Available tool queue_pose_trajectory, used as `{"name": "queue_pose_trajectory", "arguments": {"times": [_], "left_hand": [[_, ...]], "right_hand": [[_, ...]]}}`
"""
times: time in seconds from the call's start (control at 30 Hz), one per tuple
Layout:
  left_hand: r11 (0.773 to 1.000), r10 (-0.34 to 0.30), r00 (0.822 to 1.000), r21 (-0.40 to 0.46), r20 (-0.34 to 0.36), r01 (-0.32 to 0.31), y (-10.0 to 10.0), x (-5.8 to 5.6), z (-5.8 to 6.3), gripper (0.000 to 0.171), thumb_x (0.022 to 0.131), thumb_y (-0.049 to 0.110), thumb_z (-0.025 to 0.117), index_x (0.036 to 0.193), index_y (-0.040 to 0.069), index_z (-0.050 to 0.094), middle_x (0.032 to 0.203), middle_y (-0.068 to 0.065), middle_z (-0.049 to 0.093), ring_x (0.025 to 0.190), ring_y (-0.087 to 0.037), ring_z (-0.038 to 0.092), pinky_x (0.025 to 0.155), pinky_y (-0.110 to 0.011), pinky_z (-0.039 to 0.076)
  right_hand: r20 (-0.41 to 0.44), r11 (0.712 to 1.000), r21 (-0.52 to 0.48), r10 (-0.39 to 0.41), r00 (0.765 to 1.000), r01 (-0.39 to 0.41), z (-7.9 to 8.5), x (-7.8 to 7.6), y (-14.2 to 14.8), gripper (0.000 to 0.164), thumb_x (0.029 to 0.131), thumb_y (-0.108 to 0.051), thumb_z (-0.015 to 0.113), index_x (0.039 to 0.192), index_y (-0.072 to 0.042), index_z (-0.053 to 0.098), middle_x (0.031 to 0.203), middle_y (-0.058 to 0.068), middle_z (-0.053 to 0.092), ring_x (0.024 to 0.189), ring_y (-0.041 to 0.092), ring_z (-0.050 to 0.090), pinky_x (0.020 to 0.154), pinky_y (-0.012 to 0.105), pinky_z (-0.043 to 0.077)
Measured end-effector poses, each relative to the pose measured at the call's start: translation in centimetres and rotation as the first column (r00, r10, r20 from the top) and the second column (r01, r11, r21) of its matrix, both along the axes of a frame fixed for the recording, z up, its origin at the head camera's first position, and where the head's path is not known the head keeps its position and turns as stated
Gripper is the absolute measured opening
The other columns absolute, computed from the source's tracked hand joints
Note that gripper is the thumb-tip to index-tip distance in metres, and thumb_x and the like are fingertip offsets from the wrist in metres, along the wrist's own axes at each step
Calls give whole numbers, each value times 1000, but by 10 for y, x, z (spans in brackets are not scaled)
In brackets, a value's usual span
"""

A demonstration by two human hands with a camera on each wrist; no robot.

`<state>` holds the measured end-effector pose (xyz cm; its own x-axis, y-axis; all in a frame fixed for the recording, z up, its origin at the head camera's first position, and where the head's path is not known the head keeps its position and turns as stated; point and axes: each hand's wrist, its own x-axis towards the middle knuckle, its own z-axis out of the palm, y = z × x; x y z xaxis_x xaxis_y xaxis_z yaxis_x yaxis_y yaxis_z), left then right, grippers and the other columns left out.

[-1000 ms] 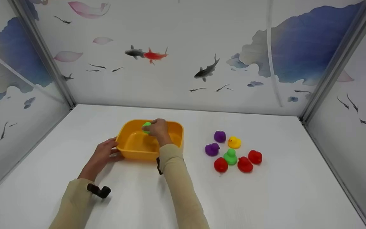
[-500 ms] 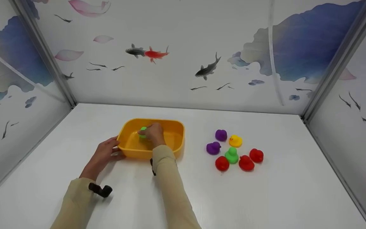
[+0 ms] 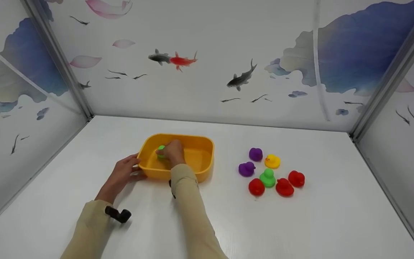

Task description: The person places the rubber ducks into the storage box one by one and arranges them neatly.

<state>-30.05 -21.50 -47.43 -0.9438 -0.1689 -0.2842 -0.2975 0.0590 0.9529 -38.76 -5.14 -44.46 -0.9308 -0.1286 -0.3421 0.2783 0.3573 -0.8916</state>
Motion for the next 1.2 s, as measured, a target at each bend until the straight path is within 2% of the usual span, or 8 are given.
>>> {"name": "queue_pose_trajectory", "arguments": {"times": [0.13,0.3,0.43,0.53,0.63,0.83,1.0,1.2], "left_hand": [[1000,-9,1000,3,-7,9,1,0,2,48,102,26,48,149,17,49,136,-12,61,104,-22,64,89,-34,62],[1000,-19,1000,12,-21,19,4,-1,2,49,101,26,49,150,17,48,137,-13,61,103,-21,65,89,-34,62],[1000,-5,1000,30,-16,5,7,2,0,49,100,24,49,149,16,49,135,-14,62,99,-19,65,87,-34,62],[999,-8,1000,31,-15,8,7,4,-1,49,101,24,49,149,15,49,133,-16,62,97,-19,66,85,-35,63],[1000,-6,1000,18,-18,6,7,4,-2,48,101,24,49,148,15,51,132,-16,63,97,-19,67,84,-35,63],[1000,-14,1000,14,-6,14,5,2,-1,49,101,25,48,149,16,49,136,-14,61,103,-20,65,87,-33,62],[1000,-12,1000,-1,-4,12,3,2,2,49,101,27,47,149,17,48,135,-14,61,101,-21,64,89,-32,62],[1000,-18,1000,-4,-4,18,2,3,2,48,103,26,46,150,16,47,137,-14,60,105,-23,64,91,-34,61]], "right_hand": [[-3,1000,7,27,1000,-27,5,1,3,31,83,-14,81,111,-2,73,107,7,66,93,22,54,95,33,55],[-21,991,92,101,995,-99,15,3,13,35,84,-21,81,114,-5,72,112,8,66,97,24,54,98,36,52],[-40,979,134,162,986,-156,23,8,27,46,85,-24,81,123,-3,65,127,11,63,111,30,59,105,39,52],[-44,978,110,182,982,-176,27,11,41,55,85,-22,80,131,-1,59,137,14,58,125,34,57,110,42,49],[-49,976,86,204,978,-199,32,12,56,59,86,-22,79,136,0,56,142,15,54,131,35,53,113,44,47],[-95,950,120,300,949,-288,51,19,82,55,91,-22,74,139,-2,55,142,16,57,129,31,57,112,45,48],[-148,924,188,361,921,-332,76,33,106,50,91,-25,74,136,-9,60,141,15,59,124,30,61,110,43,50],[-169,908,176,409,897,-381,93,53,141,50,91,-33,73,136,-15,60,141,9,59,123,26,62,111,43,49]]}}
